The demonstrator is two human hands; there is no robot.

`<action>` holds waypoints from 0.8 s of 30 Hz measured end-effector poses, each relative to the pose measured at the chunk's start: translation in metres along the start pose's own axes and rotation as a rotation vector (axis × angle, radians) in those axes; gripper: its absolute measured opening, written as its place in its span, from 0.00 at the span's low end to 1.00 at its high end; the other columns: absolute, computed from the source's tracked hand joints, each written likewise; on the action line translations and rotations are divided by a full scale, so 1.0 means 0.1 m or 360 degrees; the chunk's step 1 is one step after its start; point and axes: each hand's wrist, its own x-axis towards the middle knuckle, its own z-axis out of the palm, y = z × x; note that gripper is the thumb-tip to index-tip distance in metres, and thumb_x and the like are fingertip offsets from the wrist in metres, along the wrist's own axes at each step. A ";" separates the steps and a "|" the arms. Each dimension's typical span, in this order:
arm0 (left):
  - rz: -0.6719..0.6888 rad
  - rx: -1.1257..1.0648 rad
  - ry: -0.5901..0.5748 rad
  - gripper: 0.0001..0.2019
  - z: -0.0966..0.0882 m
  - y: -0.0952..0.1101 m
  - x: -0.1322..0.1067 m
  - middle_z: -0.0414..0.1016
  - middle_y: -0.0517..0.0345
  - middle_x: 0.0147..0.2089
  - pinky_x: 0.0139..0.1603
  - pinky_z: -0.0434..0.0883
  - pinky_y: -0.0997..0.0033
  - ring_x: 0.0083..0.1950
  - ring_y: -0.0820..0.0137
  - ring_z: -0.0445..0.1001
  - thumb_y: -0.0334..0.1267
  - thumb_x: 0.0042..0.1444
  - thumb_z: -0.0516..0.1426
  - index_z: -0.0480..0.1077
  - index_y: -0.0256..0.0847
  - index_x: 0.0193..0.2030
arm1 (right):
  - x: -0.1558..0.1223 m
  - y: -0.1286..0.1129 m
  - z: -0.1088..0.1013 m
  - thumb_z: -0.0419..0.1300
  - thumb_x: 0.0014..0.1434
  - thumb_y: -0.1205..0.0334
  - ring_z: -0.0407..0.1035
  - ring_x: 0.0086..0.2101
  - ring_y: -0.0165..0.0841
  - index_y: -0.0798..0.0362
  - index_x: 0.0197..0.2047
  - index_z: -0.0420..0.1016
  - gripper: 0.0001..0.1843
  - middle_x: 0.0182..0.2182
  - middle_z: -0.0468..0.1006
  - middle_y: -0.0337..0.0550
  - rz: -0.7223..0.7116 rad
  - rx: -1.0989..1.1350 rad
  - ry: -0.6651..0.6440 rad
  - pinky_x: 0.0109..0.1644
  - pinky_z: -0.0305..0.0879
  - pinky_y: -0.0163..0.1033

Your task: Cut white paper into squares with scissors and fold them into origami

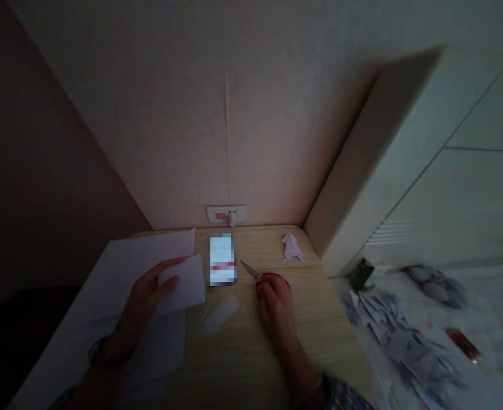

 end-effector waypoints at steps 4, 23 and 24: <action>-0.0037 0.0157 -0.0059 0.21 -0.03 -0.01 0.00 0.78 0.55 0.50 0.45 0.70 0.65 0.46 0.59 0.74 0.49 0.52 0.59 0.74 0.44 0.50 | 0.02 -0.03 0.00 0.51 0.58 0.74 0.68 0.40 0.38 0.51 0.30 0.71 0.12 0.35 0.75 0.47 -0.0032 -0.0033 -0.0045 0.45 0.68 0.44; -0.0045 0.0009 -0.0121 0.19 0.04 -0.01 -0.02 0.78 0.53 0.50 0.41 0.69 0.71 0.45 0.62 0.74 0.46 0.53 0.59 0.74 0.39 0.50 | 0.00 0.05 -0.01 0.52 0.57 0.76 0.68 0.43 0.37 0.50 0.28 0.70 0.12 0.37 0.75 0.45 0.0025 0.0180 -0.0082 0.47 0.66 0.41; -0.0036 -0.0003 -0.0118 0.19 0.04 0.00 -0.02 0.78 0.53 0.50 0.41 0.69 0.71 0.45 0.62 0.74 0.45 0.53 0.59 0.74 0.39 0.49 | 0.00 0.05 -0.01 0.52 0.57 0.75 0.68 0.42 0.37 0.50 0.28 0.70 0.12 0.37 0.75 0.45 0.0038 0.0183 -0.0081 0.47 0.66 0.41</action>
